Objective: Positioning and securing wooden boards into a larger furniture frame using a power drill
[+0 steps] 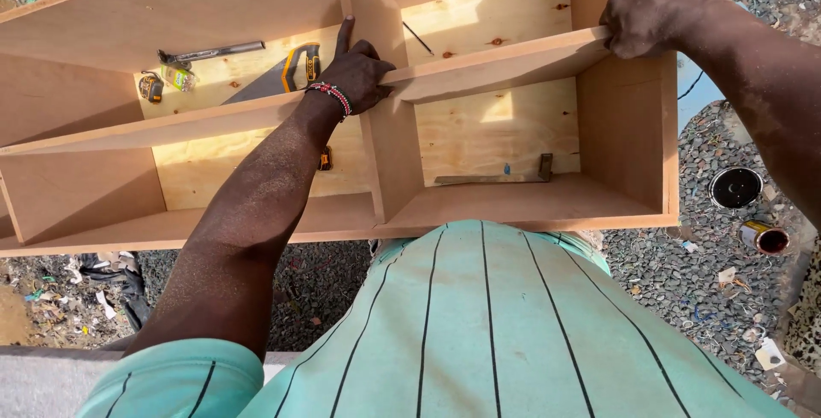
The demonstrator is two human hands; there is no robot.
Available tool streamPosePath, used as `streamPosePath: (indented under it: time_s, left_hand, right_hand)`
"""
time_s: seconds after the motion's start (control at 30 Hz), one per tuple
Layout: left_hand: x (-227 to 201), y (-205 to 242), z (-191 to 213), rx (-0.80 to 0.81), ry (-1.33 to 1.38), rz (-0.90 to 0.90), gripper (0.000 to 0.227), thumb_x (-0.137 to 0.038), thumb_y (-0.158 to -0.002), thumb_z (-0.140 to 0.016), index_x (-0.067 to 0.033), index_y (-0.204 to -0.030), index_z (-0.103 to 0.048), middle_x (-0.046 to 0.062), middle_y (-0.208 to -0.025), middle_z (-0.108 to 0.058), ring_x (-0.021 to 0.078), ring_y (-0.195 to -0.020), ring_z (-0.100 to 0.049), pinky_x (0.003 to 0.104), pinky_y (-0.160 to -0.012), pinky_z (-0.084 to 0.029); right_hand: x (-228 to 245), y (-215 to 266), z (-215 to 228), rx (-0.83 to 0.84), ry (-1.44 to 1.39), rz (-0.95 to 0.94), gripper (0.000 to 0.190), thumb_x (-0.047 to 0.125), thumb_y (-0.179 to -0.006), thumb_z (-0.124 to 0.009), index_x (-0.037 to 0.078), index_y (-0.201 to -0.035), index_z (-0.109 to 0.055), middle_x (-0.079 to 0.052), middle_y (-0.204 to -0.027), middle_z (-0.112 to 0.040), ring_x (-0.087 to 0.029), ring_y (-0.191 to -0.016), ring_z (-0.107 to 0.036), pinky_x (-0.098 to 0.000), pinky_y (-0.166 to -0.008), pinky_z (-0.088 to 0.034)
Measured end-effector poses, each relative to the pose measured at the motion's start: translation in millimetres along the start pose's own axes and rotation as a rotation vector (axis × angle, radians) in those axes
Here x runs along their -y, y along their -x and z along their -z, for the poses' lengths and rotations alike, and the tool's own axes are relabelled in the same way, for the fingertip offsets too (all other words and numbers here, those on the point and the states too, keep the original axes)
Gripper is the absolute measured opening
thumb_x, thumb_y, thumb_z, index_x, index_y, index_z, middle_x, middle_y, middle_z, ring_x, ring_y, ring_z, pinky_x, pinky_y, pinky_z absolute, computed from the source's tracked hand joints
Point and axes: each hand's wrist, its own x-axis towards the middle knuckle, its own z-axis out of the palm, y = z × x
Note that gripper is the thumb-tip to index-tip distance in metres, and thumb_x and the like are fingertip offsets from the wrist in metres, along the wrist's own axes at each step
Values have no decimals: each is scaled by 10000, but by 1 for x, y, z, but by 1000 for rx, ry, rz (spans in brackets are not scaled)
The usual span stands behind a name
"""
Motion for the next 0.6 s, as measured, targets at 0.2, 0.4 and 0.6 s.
streamPosePath:
  time_s: [0.2,0.4,0.6]
  left_hand:
    - [7,-12,-15,-71,-41,-75,374,-438,-1124,-780,-121,-1297,-880,140,-1060,-842,286,-1569,-601,757,-1429,169]
    - [-3,5,-7,-322,116,-136,533,-231,-884,-829,-54,-1384,-779,129,-1319,-851,417,-1754,-371,688,-1447,-73]
    - [-20,39,-5,-649,512,-88,647,62,-944,-664,-120,-1564,-627,126,-1716,-614,344,-1743,-374,579,-1286,-552]
  right_hand:
    - [2,18,19,59,153,-4,478,580,-1212,-414,532,-1253,-887,234,-1239,-924,56,-1404,-707,-434,-1616,-25]
    - [14,32,42,147,293,-47,490,573,-1198,-397,551,-1080,-871,301,-1170,-913,63,-1364,-751,-450,-1601,-72]
    - [14,24,34,224,355,-100,455,550,-1178,-412,555,-1073,-855,356,-1171,-926,85,-1468,-688,-425,-1547,-133]
